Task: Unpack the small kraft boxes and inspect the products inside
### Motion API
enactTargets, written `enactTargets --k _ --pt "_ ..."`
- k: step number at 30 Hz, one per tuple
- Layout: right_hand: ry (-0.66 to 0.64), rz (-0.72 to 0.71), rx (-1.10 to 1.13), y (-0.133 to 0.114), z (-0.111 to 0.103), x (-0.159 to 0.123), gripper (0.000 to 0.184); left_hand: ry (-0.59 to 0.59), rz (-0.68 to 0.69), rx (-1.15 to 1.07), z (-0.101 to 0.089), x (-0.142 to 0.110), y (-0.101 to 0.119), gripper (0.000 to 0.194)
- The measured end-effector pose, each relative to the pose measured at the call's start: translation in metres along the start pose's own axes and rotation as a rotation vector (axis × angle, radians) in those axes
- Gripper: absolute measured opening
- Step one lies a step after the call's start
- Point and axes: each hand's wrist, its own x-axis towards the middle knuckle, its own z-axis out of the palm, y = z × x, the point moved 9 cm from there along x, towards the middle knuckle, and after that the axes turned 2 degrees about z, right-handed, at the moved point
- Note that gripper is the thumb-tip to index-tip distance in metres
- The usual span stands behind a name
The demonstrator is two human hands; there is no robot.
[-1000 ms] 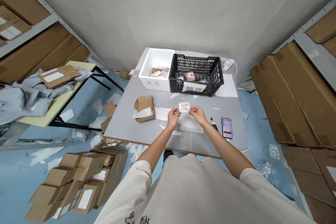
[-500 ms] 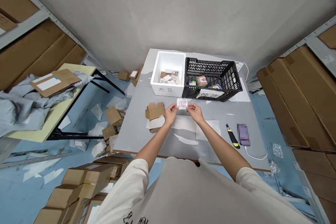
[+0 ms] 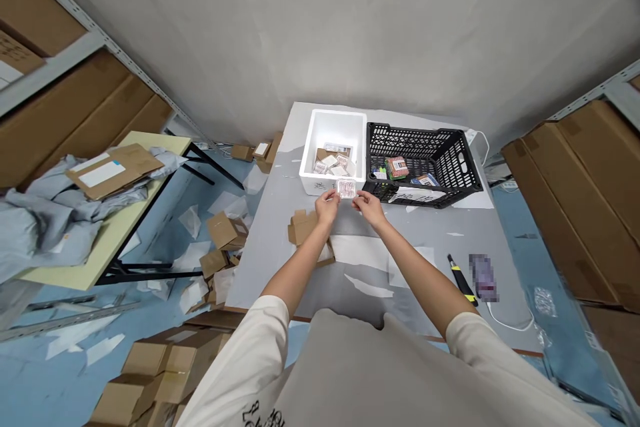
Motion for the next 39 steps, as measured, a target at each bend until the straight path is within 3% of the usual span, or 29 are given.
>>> enactTargets --k 4,7,13,19,25,30,35,39 --pt "-0.011 -0.02 0.02 -0.022 0.008 0.023 0.056 -0.015 0.027 -0.031 0.012 0.028 0.016 0.034" --pt "-0.019 -0.072 0.039 -0.031 0.009 0.027 0.061 -0.013 0.065 -0.051 0.014 0.033 0.02 0.04" --pt "-0.034 0.004 -0.028 0.006 -0.01 0.004 0.044 -0.062 0.053 0.08 0.018 0.003 -0.018 0.025" --pt "0.031 0.083 -0.066 0.04 -0.078 -0.024 0.034 -0.123 -0.031 0.16 0.042 -0.039 -0.064 0.023" --pt "0.078 0.109 -0.077 0.061 -0.164 -0.053 0.033 -0.257 -0.007 0.19 0.102 -0.093 -0.09 0.022" --pt "0.099 0.116 -0.142 0.102 -0.239 -0.088 0.031 -0.437 0.06 0.347 0.152 -0.16 -0.121 0.024" --pt "0.047 0.091 -0.466 0.153 -0.296 -0.128 0.028 -0.717 0.203 0.726 0.194 -0.232 -0.162 0.032" --pt "-0.068 0.042 -0.866 0.188 -0.313 -0.152 0.042 -0.763 0.174 1.071 0.205 -0.259 -0.207 0.055"
